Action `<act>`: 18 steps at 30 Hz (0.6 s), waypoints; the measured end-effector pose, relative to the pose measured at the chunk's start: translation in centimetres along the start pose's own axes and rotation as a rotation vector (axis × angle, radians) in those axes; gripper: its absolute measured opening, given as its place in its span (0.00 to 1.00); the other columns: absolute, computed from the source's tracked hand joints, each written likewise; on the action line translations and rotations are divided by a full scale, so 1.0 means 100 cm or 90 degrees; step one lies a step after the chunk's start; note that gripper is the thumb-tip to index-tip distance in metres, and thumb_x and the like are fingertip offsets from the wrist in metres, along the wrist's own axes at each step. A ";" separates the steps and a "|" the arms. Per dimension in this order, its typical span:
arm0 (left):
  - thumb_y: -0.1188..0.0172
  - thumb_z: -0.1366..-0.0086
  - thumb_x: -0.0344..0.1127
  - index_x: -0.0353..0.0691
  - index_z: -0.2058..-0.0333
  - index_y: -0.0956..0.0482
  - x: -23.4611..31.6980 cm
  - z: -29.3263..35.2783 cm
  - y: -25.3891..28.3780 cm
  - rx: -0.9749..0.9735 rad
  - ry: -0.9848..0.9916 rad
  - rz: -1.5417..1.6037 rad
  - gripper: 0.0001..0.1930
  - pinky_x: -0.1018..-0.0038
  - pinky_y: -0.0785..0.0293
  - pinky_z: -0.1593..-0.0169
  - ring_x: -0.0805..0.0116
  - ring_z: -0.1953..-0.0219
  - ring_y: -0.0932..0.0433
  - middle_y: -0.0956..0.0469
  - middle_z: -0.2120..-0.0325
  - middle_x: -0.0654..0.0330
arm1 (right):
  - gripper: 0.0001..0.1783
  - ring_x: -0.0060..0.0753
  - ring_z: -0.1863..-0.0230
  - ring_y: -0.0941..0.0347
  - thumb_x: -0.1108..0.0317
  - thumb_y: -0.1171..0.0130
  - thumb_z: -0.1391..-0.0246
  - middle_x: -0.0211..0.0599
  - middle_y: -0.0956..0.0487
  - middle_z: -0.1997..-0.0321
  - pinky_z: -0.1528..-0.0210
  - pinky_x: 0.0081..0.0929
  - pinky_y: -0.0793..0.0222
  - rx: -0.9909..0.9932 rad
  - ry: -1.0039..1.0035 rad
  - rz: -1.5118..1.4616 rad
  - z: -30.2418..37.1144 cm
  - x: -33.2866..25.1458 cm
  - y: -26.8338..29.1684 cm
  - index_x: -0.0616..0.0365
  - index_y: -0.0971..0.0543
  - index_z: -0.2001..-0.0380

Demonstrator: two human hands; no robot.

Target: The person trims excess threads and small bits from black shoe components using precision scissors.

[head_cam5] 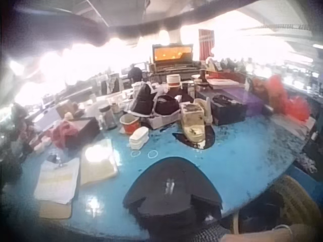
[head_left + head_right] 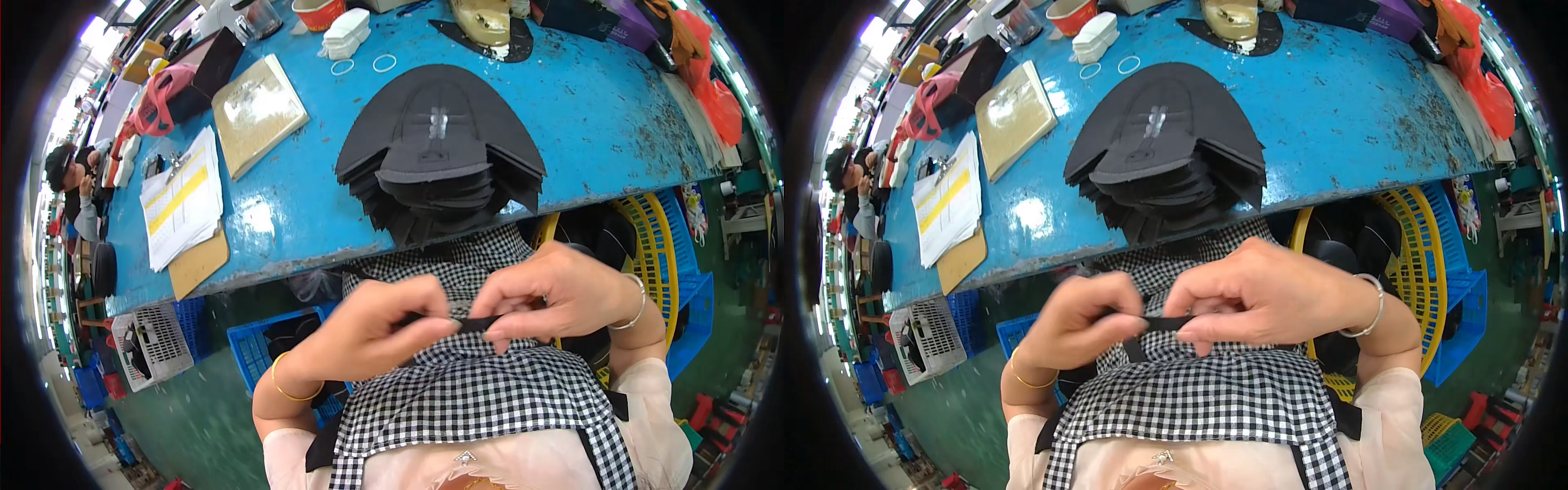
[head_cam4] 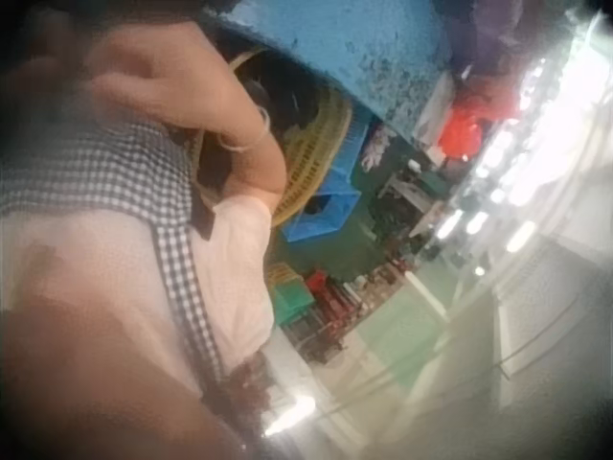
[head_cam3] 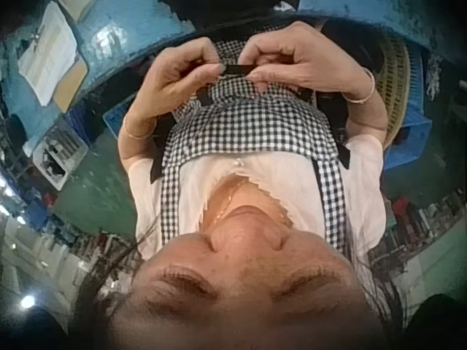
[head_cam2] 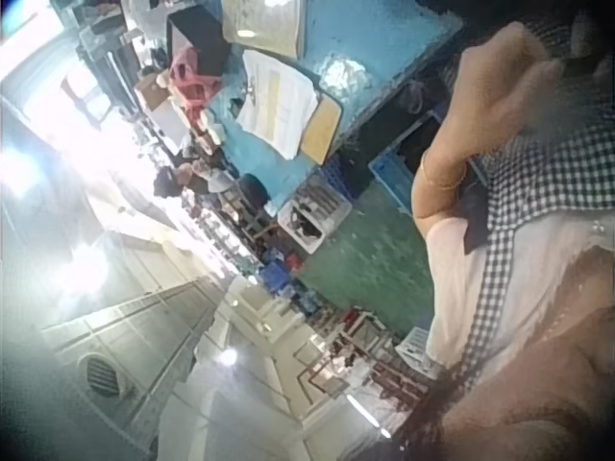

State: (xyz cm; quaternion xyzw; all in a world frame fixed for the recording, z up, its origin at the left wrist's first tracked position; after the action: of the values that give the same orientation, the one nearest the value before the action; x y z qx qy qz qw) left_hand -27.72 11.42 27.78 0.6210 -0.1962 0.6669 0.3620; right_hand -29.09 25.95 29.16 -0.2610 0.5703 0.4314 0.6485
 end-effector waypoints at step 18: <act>0.34 0.45 0.27 0.36 0.70 0.22 0.008 -0.003 0.016 0.100 -0.115 -0.077 0.06 0.72 0.31 0.73 0.62 0.77 0.24 0.24 0.79 0.58 | 0.06 0.35 0.79 0.25 0.68 0.39 0.46 0.33 0.23 0.79 0.76 0.27 0.28 0.124 0.184 0.268 -0.013 -0.027 0.012 0.56 0.22 0.66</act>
State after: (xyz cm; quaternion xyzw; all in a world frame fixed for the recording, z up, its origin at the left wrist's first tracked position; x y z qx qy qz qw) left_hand -29.04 10.72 28.83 0.7157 -0.1378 0.5985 0.3327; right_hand -30.71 24.70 31.62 -0.1319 0.7372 0.4583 0.4787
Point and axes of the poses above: each hand's wrist, its own z-axis away from the middle knuckle, its own y-axis out of the back of the hand, x = y × z, the point moved 7 cm from there along -z, towards the middle knuckle
